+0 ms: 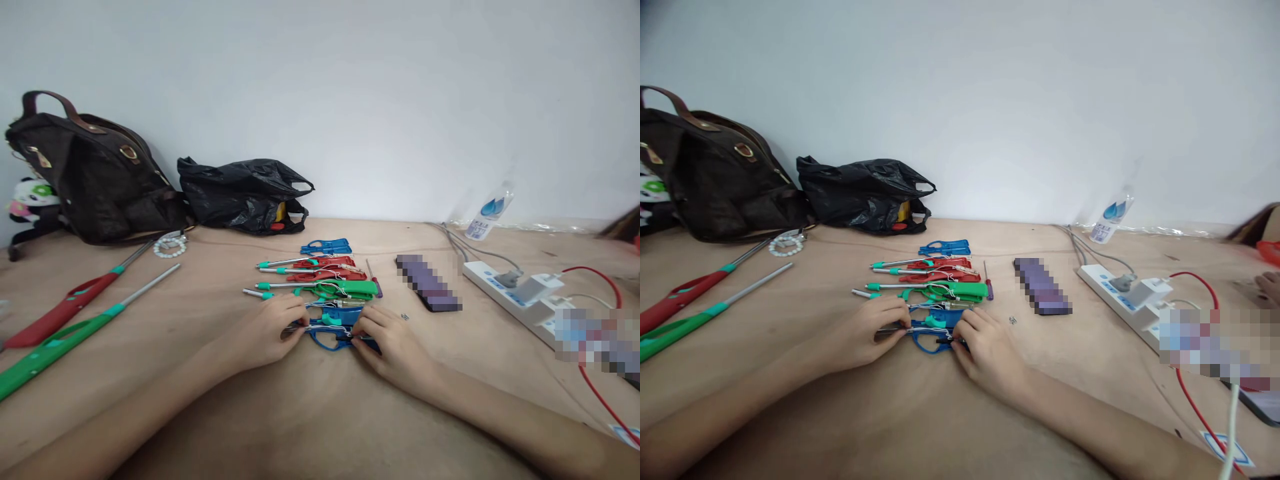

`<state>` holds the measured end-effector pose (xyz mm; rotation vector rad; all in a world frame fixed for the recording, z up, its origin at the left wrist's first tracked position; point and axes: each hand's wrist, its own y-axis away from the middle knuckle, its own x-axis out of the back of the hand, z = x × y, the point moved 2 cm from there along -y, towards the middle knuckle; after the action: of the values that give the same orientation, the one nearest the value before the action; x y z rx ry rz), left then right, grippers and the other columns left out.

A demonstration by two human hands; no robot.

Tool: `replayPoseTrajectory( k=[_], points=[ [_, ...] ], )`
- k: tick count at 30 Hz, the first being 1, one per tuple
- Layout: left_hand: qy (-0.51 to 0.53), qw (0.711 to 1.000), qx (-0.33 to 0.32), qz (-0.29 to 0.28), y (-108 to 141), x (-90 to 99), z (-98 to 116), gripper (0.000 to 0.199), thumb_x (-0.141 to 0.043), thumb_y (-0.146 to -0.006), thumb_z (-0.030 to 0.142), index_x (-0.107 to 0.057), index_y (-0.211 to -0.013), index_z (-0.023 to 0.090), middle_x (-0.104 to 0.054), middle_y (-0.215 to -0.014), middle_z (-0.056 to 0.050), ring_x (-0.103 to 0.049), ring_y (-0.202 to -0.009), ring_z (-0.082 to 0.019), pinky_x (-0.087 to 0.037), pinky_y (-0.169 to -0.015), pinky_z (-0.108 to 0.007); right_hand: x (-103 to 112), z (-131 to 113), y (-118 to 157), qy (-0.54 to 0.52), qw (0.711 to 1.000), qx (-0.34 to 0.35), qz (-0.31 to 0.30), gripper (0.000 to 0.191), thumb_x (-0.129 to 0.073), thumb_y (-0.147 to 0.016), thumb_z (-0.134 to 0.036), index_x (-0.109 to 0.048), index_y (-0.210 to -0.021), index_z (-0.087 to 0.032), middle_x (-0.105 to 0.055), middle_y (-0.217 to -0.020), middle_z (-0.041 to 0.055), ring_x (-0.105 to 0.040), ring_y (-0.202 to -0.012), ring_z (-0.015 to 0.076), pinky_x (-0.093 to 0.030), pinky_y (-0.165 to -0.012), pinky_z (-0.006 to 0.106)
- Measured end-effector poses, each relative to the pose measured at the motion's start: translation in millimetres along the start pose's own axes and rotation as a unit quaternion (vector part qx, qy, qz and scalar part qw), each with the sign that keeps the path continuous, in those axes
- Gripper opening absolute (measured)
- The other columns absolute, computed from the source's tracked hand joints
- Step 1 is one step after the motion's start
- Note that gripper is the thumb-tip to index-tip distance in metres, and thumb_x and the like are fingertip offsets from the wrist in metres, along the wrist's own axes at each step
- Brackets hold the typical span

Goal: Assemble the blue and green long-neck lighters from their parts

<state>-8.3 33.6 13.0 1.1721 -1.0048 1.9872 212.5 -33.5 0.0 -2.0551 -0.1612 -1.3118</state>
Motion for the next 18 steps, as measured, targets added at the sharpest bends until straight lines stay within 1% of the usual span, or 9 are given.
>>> replayPoseTrajectory(
  k=[4, 8, 11, 15, 18],
  points=[
    [0.007, 1.000, -0.005, -0.016, 0.8, -0.6, -3.0, 0.014, -0.044, -0.088, 0.013, -0.057, -0.084, 0.018, -0.059, -0.086, -0.004, -0.054, -0.078, -0.017, -0.041, -0.067, -0.026, -0.2, 0.4, 0.2, 0.005, 1.000, 0.002, -0.002, 0.009, -0.054, -0.085, -0.010, -0.055, -0.081, -0.018, -0.059, -0.080, 0.0044, -0.056, -0.074, 0.0203, -0.044, -0.062, 0.031],
    [0.009, 1.000, -0.007, -0.020, 0.7, -0.5, -4.8, 0.016, -0.043, -0.089, 0.014, -0.058, -0.084, 0.018, -0.059, -0.086, -0.004, -0.054, -0.078, -0.017, -0.041, -0.066, -0.027, -0.3, 0.6, 0.4, 0.007, 1.000, 0.002, -0.002, 0.009, -0.053, -0.086, -0.011, -0.055, -0.081, -0.018, -0.059, -0.080, 0.0046, -0.056, -0.075, 0.0203, -0.045, -0.062, 0.031],
    [0.004, 0.999, -0.024, -0.022, -0.4, -0.2, -5.8, 0.018, -0.043, -0.091, 0.015, -0.060, -0.083, 0.017, -0.058, -0.084, -0.005, -0.054, -0.078, -0.018, -0.041, -0.066, -0.027, -0.3, 0.3, 0.4, 0.009, 1.000, 0.000, -0.001, 0.009, -0.052, -0.086, -0.011, -0.055, -0.081, -0.018, -0.059, -0.080, 0.0047, -0.056, -0.075, 0.0205, -0.045, -0.063, 0.031],
    [-0.022, 0.998, -0.051, -0.022, -1.9, 1.4, -4.6, 0.023, -0.040, -0.094, 0.016, -0.059, -0.080, 0.017, -0.057, -0.083, -0.005, -0.052, -0.077, -0.017, -0.039, -0.065, -0.027, -0.3, 0.0, 0.4, 0.014, 1.000, 0.007, 0.005, 0.010, -0.052, -0.086, -0.010, -0.054, -0.081, -0.019, -0.059, -0.080, 0.0046, -0.056, -0.074, 0.0201, -0.045, -0.062, 0.031],
    [-0.057, 0.996, -0.065, -0.034, -2.2, 3.0, -1.9, 0.027, -0.038, -0.096, 0.016, -0.058, -0.078, 0.016, -0.057, -0.086, -0.006, -0.051, -0.077, -0.017, -0.038, -0.066, -0.028, -0.3, -0.1, 0.3, 0.016, 1.000, 0.010, 0.005, 0.010, -0.052, -0.086, -0.010, -0.054, -0.081, -0.019, -0.058, -0.079, 0.0047, -0.055, -0.074, 0.0199, -0.045, -0.062, 0.031]
  ],
)
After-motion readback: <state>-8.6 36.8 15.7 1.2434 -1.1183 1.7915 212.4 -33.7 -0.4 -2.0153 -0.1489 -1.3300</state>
